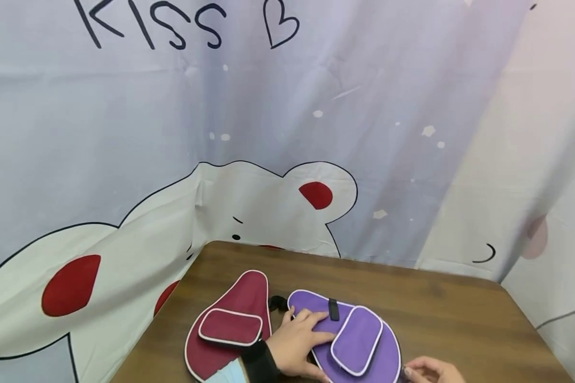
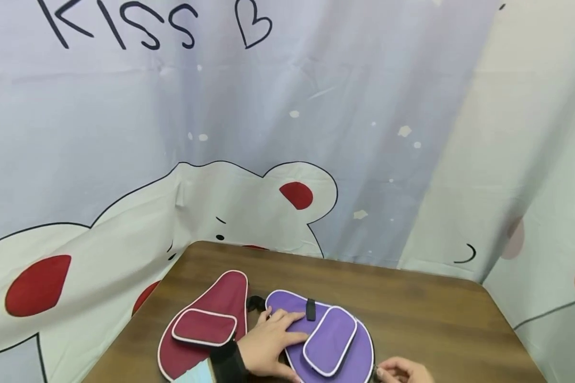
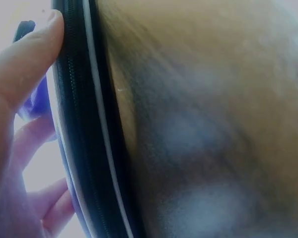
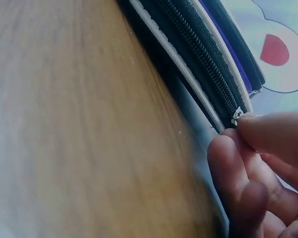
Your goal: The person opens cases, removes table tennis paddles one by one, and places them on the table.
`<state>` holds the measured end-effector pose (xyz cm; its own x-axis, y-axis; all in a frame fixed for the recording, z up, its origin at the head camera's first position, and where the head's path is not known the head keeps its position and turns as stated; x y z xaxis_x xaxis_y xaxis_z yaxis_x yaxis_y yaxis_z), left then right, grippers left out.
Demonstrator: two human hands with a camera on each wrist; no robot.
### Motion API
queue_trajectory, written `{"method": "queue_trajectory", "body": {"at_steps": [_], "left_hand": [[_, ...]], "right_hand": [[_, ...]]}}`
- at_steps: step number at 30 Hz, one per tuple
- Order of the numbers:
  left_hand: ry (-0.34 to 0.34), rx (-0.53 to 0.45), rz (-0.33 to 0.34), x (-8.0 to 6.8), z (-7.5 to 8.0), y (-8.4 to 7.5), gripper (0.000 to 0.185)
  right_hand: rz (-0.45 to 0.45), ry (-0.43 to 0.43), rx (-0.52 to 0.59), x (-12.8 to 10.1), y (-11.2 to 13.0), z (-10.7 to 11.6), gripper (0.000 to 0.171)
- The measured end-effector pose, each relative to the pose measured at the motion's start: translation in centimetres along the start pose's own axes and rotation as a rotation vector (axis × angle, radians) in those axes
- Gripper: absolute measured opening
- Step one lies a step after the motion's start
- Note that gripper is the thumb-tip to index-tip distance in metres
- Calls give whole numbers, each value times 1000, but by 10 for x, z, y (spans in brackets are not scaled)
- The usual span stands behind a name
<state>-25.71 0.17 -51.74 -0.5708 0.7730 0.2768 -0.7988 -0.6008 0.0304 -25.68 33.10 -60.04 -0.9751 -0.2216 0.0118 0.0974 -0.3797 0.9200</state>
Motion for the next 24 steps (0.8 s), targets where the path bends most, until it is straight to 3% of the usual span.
{"method": "queue_trajectory", "body": {"at_steps": [2, 5, 9, 16, 20, 24], "left_hand": [[12, -26, 21, 10, 1, 8, 86], [15, -45, 50, 24, 2, 21, 86], [12, -38, 86, 37, 3, 39, 85], [24, -58, 104, 40, 8, 51, 86], [51, -41, 148, 34, 26, 65, 87], [77, 54, 171, 30, 43, 76, 88]], "right_hand": [[-12, -63, -72, 4, 26, 7, 5], [65, -94, -161, 18, 56, 16, 7], [154, -102, -210, 38, 74, 21, 9], [176, -20, -181, 47, 88, 17, 8], [175, 12, -176, 62, 105, 5, 7], [140, 37, -207, 80, 119, -8, 7]]}}
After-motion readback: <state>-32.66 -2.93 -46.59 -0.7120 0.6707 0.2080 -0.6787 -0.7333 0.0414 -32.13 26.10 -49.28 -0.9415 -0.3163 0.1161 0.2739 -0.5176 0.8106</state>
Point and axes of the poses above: each hand's wrist, its own x-axis towards the middle knuckle, its own z-axis out of the back of the hand, y = z × x, the point moved 8 cm from there along x, towards the middle knuckle, and after that the axes turned 7 degrees about -z, right-handed, at the moved point
